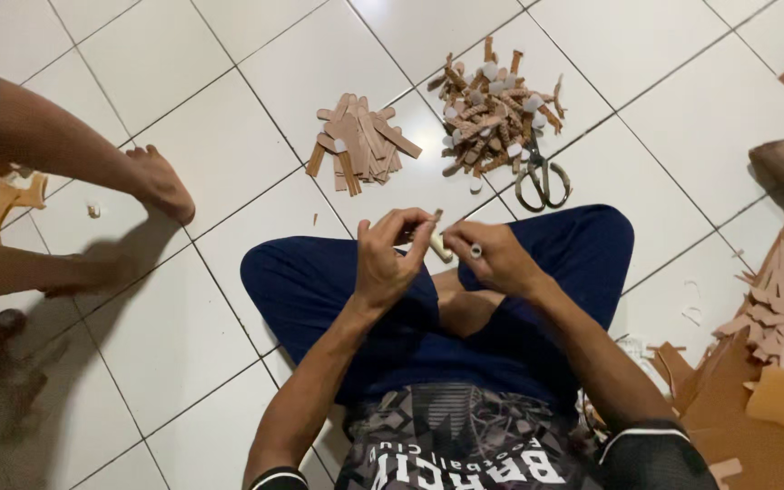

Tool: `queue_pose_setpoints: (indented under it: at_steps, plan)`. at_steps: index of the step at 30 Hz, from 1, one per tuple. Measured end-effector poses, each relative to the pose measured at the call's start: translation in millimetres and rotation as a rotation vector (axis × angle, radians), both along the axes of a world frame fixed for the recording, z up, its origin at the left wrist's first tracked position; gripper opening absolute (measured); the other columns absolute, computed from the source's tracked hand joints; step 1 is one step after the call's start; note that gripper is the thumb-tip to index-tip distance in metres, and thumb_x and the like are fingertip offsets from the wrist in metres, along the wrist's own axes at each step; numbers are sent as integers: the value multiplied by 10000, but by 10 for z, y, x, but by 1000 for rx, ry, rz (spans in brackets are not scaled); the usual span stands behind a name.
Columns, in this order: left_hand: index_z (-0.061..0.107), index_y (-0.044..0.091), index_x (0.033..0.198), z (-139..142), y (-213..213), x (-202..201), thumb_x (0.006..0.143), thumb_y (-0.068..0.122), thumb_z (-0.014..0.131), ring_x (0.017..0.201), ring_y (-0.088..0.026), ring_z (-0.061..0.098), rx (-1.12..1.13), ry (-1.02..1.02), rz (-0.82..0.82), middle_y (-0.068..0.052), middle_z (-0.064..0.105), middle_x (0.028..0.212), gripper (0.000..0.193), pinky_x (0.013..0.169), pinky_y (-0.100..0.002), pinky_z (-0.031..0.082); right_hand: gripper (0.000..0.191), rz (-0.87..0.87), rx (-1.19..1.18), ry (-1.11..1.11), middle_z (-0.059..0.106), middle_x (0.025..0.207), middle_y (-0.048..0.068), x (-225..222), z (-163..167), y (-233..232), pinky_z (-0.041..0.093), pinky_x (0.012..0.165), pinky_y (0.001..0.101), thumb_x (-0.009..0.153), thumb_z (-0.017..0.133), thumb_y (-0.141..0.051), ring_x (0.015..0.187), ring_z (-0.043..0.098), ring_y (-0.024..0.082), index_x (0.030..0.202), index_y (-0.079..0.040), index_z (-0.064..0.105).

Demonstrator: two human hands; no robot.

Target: The person sits on the floor and repeatedly wraps a thin strip of material around a cylindrical core to form a spiral shape. They pick up new strips from a pile, wrap them around the core, and place the finished spirals into a growing pile.

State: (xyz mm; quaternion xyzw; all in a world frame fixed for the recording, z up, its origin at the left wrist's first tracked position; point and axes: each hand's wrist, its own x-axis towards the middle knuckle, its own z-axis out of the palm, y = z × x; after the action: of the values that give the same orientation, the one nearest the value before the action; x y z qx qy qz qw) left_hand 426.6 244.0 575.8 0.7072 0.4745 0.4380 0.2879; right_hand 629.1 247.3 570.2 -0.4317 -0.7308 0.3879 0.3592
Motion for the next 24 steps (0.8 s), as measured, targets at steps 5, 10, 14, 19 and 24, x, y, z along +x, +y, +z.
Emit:
queue_pose_setpoints:
  at_steps: [5,10,14,19,24]
  plan:
    - [724,115,1039,5,-184,23,956,189,729,762,-117,685,-99,105,-182,6,737,912,112,923,-382,435,213,181,336,-171,610,978,127,135,73,73,519,768,368,868,685,11,903,608,266,1067,-33,621]
    - [724,35,1047,68,-84,-58,958,142,719,775,-134,702,-344,-335,-85,-47,766,861,139,1064,-456,299,84,62,215,104,563,1033,162,-42,199,-12,532,743,357,988,636,-83,893,625,232,1052,-28,633]
    - [702,15,1156,112,-21,-31,875,120,740,762,-107,710,-371,-131,-61,-52,760,842,303,1047,-425,280,218,81,212,-196,637,751,79,-96,182,-63,471,604,348,990,674,-240,670,604,197,878,-54,649]
    - [479,53,1495,229,-366,-68,935,111,724,892,-115,681,-888,-555,-850,-67,748,1030,614,824,-249,520,419,-102,-265,11,562,648,59,24,5,235,413,537,295,1062,566,-373,560,489,134,805,-45,601]
    - [306,134,1626,228,-63,-65,941,133,715,676,-81,607,-632,-712,-170,-60,728,965,798,682,-187,505,388,-283,-329,802,478,778,-16,-319,-295,8,374,572,264,1135,548,-386,647,419,76,952,-54,463]
